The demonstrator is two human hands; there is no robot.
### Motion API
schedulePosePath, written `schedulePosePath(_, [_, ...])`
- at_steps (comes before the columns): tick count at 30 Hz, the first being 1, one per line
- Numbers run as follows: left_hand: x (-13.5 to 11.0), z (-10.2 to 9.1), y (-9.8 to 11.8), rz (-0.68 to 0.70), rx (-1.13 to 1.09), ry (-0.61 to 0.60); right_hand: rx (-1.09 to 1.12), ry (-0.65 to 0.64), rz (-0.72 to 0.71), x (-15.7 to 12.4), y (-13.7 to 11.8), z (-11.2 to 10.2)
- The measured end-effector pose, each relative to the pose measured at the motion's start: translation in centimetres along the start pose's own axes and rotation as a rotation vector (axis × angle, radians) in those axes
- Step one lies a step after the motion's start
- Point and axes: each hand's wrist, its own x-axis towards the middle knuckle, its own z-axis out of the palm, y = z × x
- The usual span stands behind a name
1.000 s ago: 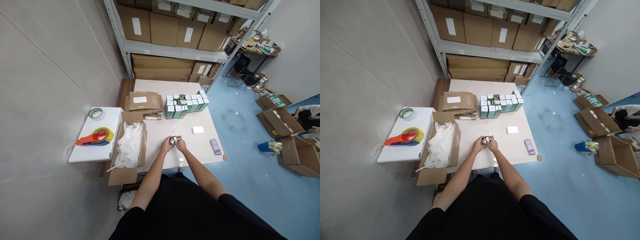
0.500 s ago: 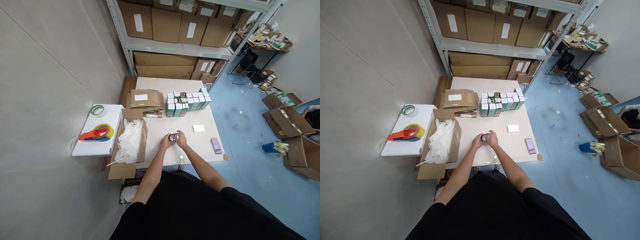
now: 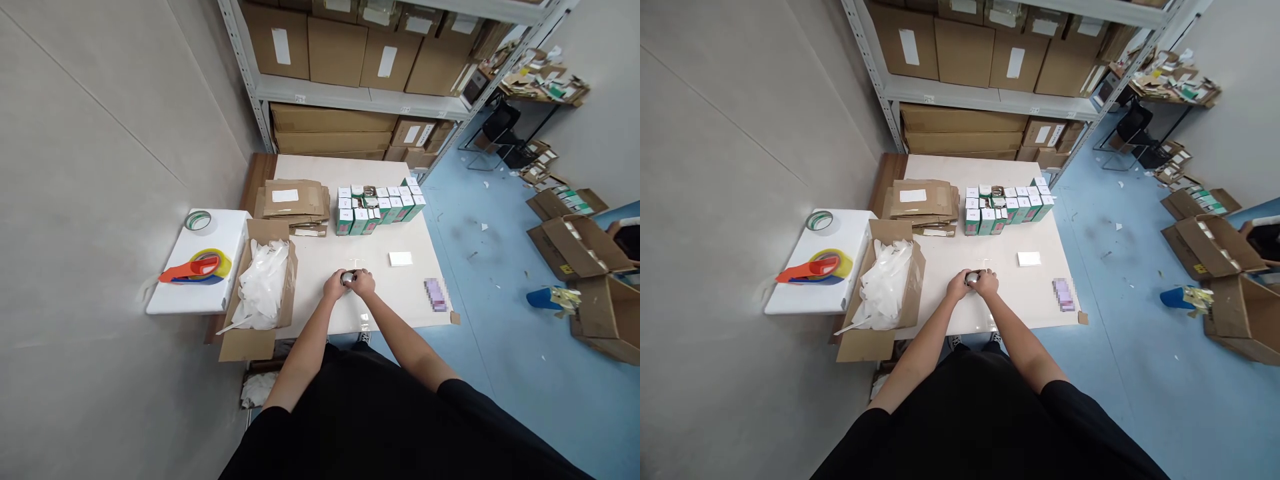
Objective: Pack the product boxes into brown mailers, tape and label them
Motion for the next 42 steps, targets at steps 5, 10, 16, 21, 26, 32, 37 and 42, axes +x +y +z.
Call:
schedulePosePath(5, [0.3,0.0,-0.5,-0.024,-0.008,-0.02,-0.108,-0.064,0.087,0.3,-2.7,-0.5])
schedulePosePath(10, [0.3,-0.2,-0.7,-0.018,-0.023,-0.028,-0.097,-0.038,-0.003,-1.0,-3.7,-2.4])
schedulePosePath(16, [0.3,-0.1,-0.3,-0.028,-0.053,0.014,0.159,0.064,-0.036,-3.1,-5.4,-9.3])
schedulePosePath(21, [-0.3,0.2,0.2,-0.054,-0.097,0.025,0.346,0.182,-0.351,-5.4,-7.2,-17.2])
schedulePosePath(26, [-1.2,-1.0,1.4,-0.073,-0.161,0.076,0.513,0.233,-0.54,-6.7,-8.3,-23.3])
schedulePosePath(32, [-3.7,-7.6,5.9,0.065,-0.608,0.248,0.613,0.23,-0.569,-6.4,-7.9,-25.8])
schedulePosePath(37, [-6.6,-12.5,13.7,0.389,-0.706,0.382,0.648,0.205,-0.54,-6.0,-8.1,-25.1])
schedulePosePath(42, [-7.6,-12.9,19.2,0.464,-0.607,0.455,0.768,0.102,-0.576,-5.8,-7.7,-24.2])
